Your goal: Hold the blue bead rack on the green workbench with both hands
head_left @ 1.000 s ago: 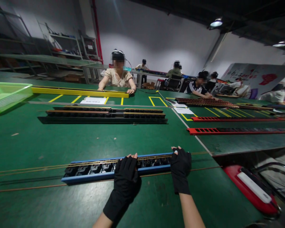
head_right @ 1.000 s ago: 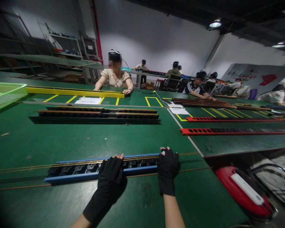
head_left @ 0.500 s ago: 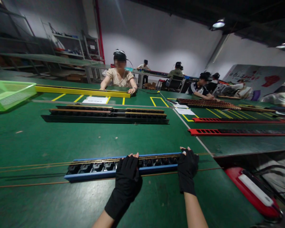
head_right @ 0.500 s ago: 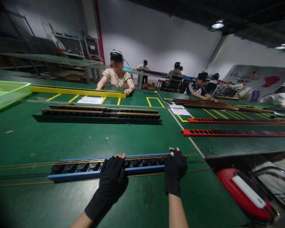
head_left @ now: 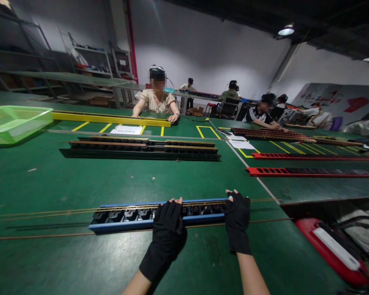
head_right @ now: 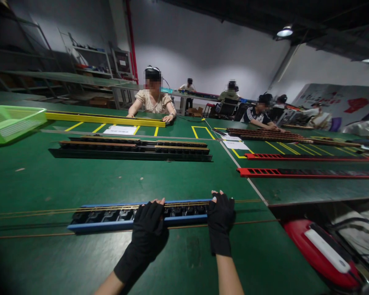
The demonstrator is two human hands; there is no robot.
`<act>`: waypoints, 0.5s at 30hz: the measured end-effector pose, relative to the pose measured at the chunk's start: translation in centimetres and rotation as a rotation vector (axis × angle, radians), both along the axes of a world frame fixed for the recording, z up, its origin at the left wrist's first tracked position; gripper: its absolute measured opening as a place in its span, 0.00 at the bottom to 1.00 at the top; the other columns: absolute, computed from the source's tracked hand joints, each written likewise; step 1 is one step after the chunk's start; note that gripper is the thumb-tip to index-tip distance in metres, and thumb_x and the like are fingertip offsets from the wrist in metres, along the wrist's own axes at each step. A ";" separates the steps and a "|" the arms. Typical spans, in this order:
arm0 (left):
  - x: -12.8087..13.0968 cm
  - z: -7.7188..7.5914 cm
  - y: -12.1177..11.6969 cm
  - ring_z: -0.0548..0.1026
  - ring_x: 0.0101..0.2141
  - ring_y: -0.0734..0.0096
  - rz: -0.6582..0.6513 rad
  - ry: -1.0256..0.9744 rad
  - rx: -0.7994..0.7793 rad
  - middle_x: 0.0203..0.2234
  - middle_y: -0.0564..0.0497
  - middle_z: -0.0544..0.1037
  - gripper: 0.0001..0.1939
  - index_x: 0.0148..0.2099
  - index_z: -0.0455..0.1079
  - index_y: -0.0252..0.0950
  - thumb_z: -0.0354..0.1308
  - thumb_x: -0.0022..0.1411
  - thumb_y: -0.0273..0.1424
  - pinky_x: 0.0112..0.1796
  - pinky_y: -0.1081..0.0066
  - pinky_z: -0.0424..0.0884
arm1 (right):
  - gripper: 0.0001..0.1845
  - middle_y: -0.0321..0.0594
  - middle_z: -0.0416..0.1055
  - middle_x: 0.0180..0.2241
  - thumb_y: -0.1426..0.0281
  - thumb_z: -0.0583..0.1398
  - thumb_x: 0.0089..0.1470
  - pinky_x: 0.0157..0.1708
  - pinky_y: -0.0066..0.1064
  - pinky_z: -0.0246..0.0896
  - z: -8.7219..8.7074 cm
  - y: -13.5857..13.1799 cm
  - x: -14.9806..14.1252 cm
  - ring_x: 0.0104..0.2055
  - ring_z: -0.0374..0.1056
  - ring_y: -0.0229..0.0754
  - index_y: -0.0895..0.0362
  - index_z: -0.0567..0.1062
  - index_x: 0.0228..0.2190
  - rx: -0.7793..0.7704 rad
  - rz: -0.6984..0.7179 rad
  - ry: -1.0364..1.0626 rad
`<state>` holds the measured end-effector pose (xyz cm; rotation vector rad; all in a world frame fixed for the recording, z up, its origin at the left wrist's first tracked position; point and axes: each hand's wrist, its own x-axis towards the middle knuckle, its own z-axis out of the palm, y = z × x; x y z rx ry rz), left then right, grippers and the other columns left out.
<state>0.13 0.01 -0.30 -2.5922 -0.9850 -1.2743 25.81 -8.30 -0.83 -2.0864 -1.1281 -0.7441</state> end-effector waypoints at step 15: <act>-0.1 0.1 -0.2 0.70 0.55 0.57 -0.003 0.021 -0.014 0.54 0.43 0.74 0.34 0.67 0.56 0.35 0.50 0.58 0.20 0.57 0.55 0.58 | 0.21 0.46 0.77 0.37 0.68 0.45 0.64 0.52 0.43 0.55 1.0 1.3 -3.3 0.42 0.69 0.47 0.58 0.77 0.40 -0.062 0.120 0.004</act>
